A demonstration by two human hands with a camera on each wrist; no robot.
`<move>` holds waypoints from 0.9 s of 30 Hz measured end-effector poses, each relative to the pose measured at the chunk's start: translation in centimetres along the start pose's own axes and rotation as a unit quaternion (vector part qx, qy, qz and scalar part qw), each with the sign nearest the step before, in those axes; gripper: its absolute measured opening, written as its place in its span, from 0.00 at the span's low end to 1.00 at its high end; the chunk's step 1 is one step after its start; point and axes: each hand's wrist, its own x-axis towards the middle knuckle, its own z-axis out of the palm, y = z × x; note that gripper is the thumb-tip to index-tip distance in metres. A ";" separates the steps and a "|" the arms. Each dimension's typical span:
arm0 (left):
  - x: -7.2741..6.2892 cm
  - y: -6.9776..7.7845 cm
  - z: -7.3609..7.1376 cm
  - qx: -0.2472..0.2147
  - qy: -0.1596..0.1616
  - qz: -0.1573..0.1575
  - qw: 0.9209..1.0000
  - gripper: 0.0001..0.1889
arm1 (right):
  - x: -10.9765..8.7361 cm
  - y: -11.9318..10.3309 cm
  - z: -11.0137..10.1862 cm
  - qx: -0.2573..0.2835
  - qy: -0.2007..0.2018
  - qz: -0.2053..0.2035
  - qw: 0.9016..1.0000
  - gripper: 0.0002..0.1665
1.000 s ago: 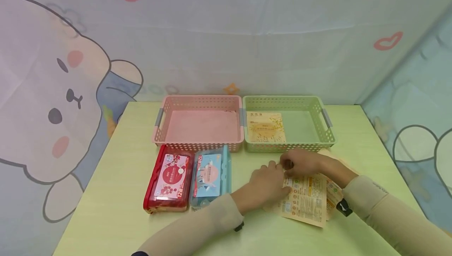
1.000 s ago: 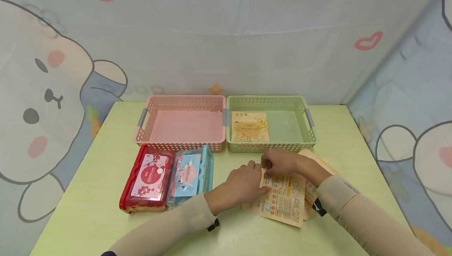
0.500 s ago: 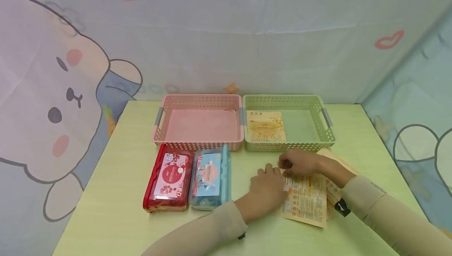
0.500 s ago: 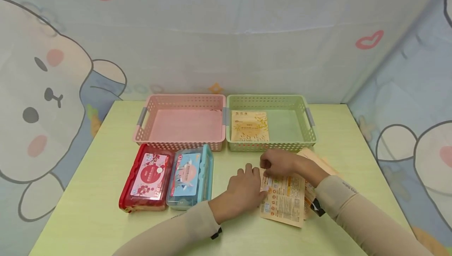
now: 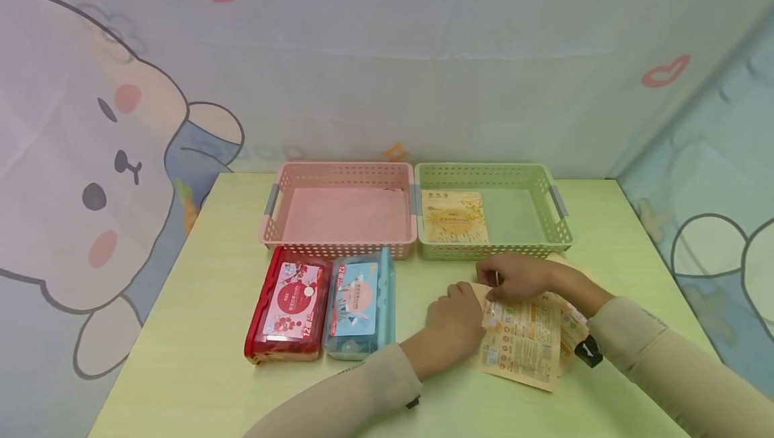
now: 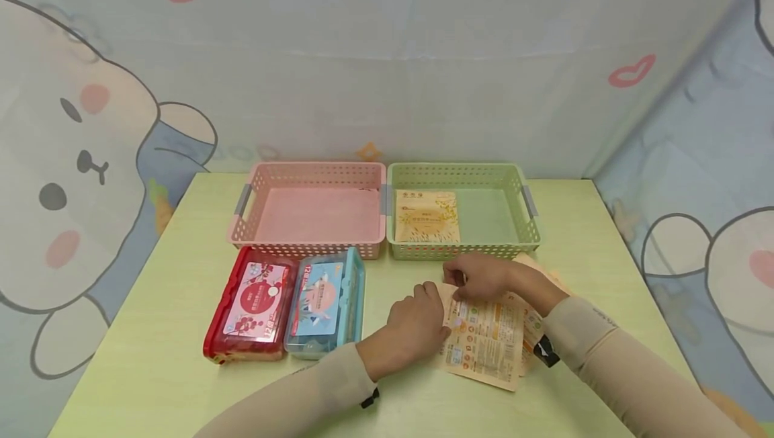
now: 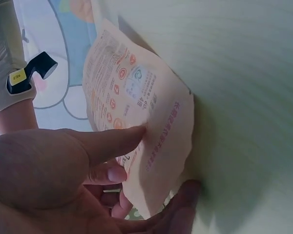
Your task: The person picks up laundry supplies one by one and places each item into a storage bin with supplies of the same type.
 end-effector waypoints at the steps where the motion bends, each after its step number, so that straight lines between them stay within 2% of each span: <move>1: 0.0 0.0 0.0 0.000 -0.003 -0.001 1.000 0.43 | 0.0 0.0 -0.1 0.002 -0.001 -0.005 1.000 0.10; 6: -0.1 -0.2 -0.5 -0.013 -0.032 -0.007 0.999 0.47 | -0.2 -0.2 -0.4 0.035 -0.019 -0.020 0.999 0.12; 10: -0.3 -0.4 -0.8 -0.017 -0.045 -0.005 0.999 0.45 | -0.3 -0.4 -0.7 0.067 -0.039 -0.018 0.997 0.12; 14: -0.4 -0.6 -1.3 -0.019 -0.048 -0.002 0.999 0.38 | -0.2 -0.5 -1.0 0.086 -0.048 -0.024 0.995 0.11; 17: -0.4 -0.9 -1.6 -0.037 -0.038 0.001 0.999 0.29 | -0.4 -0.3 -1.1 0.097 -0.051 -0.023 0.994 0.11; 21: -0.3 -1.2 -2.2 -0.076 -0.025 0.008 0.997 0.26 | -0.7 -0.2 -1.4 0.130 -0.049 -0.012 0.990 0.11; 27: 0.1 -1.5 -3.1 -0.094 -0.046 0.004 0.994 0.35 | -0.5 0.0 -1.5 0.168 -0.049 -0.006 0.985 0.11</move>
